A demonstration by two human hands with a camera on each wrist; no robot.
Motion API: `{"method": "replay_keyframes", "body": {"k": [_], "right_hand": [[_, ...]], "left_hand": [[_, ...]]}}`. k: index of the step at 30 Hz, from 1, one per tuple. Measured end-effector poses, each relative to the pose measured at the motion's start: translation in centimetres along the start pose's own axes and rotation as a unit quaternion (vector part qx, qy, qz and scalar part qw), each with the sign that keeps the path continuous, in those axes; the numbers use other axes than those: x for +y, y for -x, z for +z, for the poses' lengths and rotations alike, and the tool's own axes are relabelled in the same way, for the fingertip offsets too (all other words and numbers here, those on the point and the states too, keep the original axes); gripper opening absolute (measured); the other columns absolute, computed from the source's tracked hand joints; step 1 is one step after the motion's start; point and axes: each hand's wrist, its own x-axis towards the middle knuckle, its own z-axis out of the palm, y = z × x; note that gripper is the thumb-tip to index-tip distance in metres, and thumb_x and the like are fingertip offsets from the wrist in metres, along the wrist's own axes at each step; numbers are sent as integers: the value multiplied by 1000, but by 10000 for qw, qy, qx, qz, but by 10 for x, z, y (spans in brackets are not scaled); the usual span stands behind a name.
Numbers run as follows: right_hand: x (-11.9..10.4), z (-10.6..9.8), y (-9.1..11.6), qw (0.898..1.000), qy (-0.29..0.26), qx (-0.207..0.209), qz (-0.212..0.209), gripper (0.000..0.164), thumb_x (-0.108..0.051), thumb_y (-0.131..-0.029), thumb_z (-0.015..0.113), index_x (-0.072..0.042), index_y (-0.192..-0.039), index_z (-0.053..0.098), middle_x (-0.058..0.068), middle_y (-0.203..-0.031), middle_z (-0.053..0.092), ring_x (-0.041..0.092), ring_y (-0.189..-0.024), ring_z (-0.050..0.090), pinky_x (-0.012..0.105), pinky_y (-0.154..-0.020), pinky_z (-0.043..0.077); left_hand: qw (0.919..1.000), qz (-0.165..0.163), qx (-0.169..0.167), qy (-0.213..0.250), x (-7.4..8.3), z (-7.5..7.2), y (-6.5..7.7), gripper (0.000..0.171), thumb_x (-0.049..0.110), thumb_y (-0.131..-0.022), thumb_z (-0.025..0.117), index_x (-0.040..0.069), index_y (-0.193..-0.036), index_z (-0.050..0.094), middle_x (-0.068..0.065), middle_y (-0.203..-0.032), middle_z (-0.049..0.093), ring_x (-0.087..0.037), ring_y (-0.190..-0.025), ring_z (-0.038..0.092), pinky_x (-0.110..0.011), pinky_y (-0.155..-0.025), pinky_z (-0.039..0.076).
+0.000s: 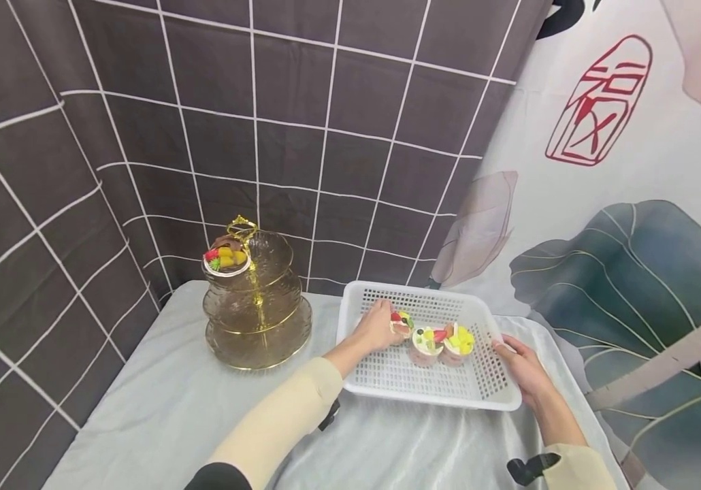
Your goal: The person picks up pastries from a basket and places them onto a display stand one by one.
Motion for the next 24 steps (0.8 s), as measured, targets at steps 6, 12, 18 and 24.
{"method": "replay_keyframes", "body": {"k": [6,12,18,24], "right_hand": [[-3,1,1,9998,-140,78,113,69,-40,-113,50,-5,-166,26,3,-118,71,13,-98,74,34,-85,63],[-5,3,6,9993,-68,211,314,68,-38,-113,48,-4,-167,23,12,-128,68,14,-98,74,36,-84,64],[-7,2,4,9989,72,313,350,71,-41,-113,48,-5,-168,22,19,-135,63,14,-97,73,36,-84,64],[-9,4,3,9987,-21,286,417,70,-40,-113,48,-5,-167,23,15,-130,66,15,-97,74,37,-85,64]], "left_hand": [[9988,-45,157,451,-1,-7,0,76,29,-82,91,1,-141,54,-10,-126,59,-25,-113,63,-36,-105,54],[9945,181,381,964,2,-24,5,71,21,-80,90,2,-138,54,-11,-131,59,-25,-117,63,-33,-107,52],[9886,504,452,1342,11,-58,16,71,21,-82,89,1,-140,54,-10,-135,59,-25,-124,61,-34,-110,50],[9826,961,703,1424,20,-100,30,72,24,-82,91,2,-140,55,-9,-135,60,-26,-125,61,-37,-110,50]]}}
